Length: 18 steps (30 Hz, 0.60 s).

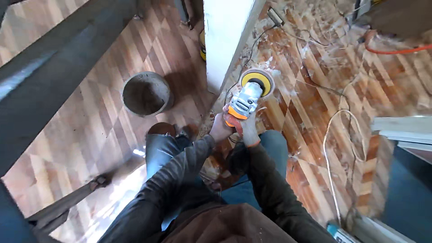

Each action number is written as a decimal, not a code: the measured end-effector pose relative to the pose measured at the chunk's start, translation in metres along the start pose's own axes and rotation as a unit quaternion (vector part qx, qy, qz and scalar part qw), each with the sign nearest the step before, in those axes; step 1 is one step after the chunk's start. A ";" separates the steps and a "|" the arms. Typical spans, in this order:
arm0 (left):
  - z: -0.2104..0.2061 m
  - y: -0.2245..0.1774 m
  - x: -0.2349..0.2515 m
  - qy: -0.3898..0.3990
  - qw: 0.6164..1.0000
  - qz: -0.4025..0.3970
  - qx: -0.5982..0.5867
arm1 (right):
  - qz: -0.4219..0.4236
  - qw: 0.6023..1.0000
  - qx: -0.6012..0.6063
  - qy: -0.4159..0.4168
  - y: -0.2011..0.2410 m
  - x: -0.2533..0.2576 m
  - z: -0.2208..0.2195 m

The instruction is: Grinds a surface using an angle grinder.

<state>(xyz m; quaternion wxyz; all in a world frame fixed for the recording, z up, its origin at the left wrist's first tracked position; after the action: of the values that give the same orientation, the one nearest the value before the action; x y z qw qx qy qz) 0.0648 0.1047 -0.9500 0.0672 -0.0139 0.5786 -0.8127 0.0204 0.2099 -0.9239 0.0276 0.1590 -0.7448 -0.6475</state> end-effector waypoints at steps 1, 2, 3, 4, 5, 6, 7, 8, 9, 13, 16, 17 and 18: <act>-0.001 0.001 -0.001 -0.008 1.000 -0.015 -0.003 | 0.014 1.000 0.015 -0.006 0.001 -0.002 0.000; -0.002 0.001 -0.003 -0.014 1.000 -0.022 -0.009 | 0.021 1.000 0.016 -0.012 0.002 -0.005 0.000; -0.001 0.001 -0.005 -0.022 0.999 -0.024 -0.019 | 0.017 1.000 -0.002 -0.014 0.003 -0.008 -0.001; 0.001 0.000 -0.005 -0.034 0.999 -0.023 -0.030 | 0.014 0.999 -0.028 -0.011 0.005 -0.007 -0.004; 0.004 -0.002 -0.006 -0.046 0.998 -0.018 -0.042 | 0.009 0.998 -0.065 -0.007 0.008 -0.006 -0.007; 0.006 -0.004 -0.007 -0.059 0.997 -0.018 -0.052 | 0.010 0.995 -0.100 -0.005 0.013 -0.005 -0.011; 0.008 -0.006 -0.009 -0.073 0.995 -0.021 -0.061 | 0.013 0.993 -0.114 -0.003 0.018 -0.005 -0.016; 0.010 -0.007 -0.010 -0.086 0.993 -0.027 -0.069 | 0.016 0.993 -0.118 -0.004 0.026 -0.005 -0.022; 0.012 -0.009 -0.010 -0.099 0.992 -0.035 -0.073 | 0.023 0.993 -0.117 -0.008 0.036 -0.007 -0.028; 0.019 -0.019 -0.015 -0.127 0.990 -0.054 -0.032 | 0.060 0.989 -0.126 -0.039 0.055 -0.016 -0.036; 0.031 -0.031 -0.029 -0.132 0.988 -0.073 -0.015 | 0.059 0.988 -0.141 -0.035 0.069 -0.033 -0.046; 0.036 -0.040 -0.032 -0.139 0.986 -0.087 -0.012 | 0.056 0.987 -0.146 -0.031 0.078 -0.039 -0.049; 0.041 -0.049 -0.035 -0.146 0.984 -0.099 -0.006 | 0.062 0.986 -0.150 -0.028 0.090 -0.045 -0.053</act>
<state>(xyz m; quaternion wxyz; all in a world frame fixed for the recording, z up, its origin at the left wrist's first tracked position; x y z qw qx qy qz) 0.0989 0.0864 -0.8879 0.0702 -0.1898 0.5632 -0.8011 0.0579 0.1811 -0.8201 0.0702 0.0887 -0.6478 -0.7534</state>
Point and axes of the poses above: each hand's wrist, its own x-axis towards the middle knuckle, its own z-axis out of the back of the hand, y = z × x, the point moved 7 cm from there along x, towards the middle knuckle, and after that the axes turned 15 degrees about x, right-handed, at the moved point
